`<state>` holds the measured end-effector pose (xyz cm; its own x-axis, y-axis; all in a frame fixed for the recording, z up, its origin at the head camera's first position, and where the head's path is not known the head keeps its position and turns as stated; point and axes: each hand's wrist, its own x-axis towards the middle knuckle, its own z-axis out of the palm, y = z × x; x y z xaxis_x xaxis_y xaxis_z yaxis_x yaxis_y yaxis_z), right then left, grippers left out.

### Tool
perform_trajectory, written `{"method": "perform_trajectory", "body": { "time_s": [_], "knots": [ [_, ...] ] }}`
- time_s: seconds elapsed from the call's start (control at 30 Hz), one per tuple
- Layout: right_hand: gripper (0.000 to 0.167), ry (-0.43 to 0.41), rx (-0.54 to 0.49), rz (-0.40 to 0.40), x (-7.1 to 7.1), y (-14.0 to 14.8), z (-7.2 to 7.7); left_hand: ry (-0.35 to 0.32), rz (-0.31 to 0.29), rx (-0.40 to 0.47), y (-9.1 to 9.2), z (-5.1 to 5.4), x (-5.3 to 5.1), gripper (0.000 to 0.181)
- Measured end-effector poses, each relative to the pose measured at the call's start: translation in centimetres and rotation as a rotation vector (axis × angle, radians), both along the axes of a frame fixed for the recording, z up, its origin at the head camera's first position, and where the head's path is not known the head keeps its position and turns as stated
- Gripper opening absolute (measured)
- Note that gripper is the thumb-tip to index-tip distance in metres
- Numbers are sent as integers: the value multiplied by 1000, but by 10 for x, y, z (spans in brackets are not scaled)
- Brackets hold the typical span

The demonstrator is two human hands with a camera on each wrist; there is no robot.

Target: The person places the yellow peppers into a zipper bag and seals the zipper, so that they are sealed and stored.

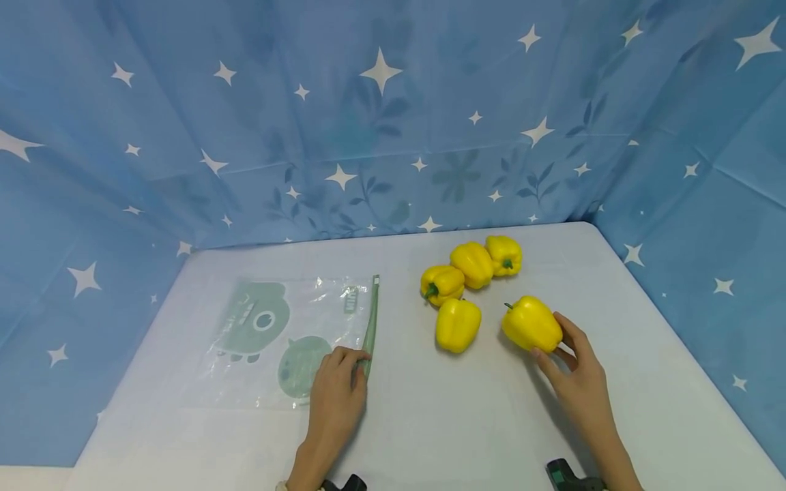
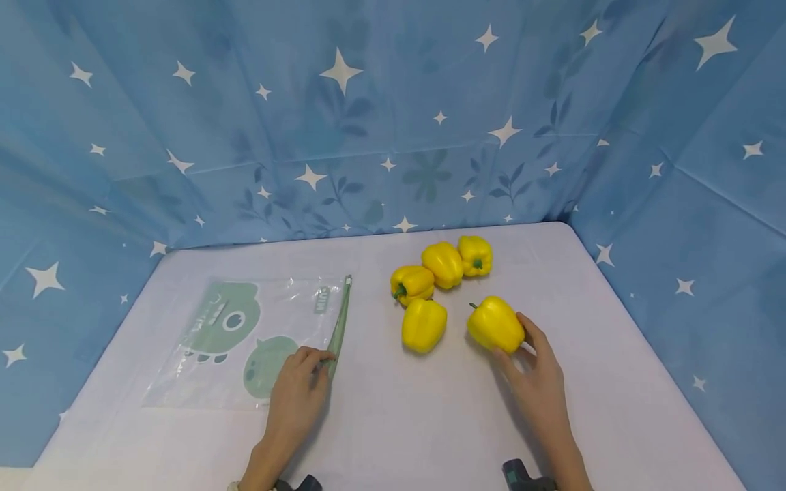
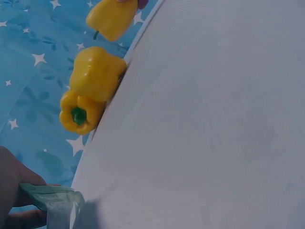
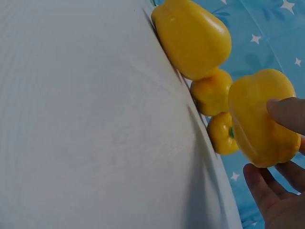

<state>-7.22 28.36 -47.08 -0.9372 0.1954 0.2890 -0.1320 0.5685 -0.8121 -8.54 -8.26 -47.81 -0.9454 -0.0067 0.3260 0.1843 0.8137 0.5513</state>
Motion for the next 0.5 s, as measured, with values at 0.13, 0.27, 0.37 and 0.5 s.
{"method": "perform_trajectory", "body": {
  "time_s": [0.13,0.27,0.37,0.5],
  "knots": [
    [81,13,-25,-10,0,-4,6,3,-1,4,0,2,0,22],
    [83,39,-34,-21,0,-9,12,20,8,15,1,3,0,20],
    [84,63,-49,-11,0,-12,18,12,17,23,1,3,1,22],
    [84,82,-71,8,0,-18,28,-28,28,31,2,3,1,30]
  ]
}}
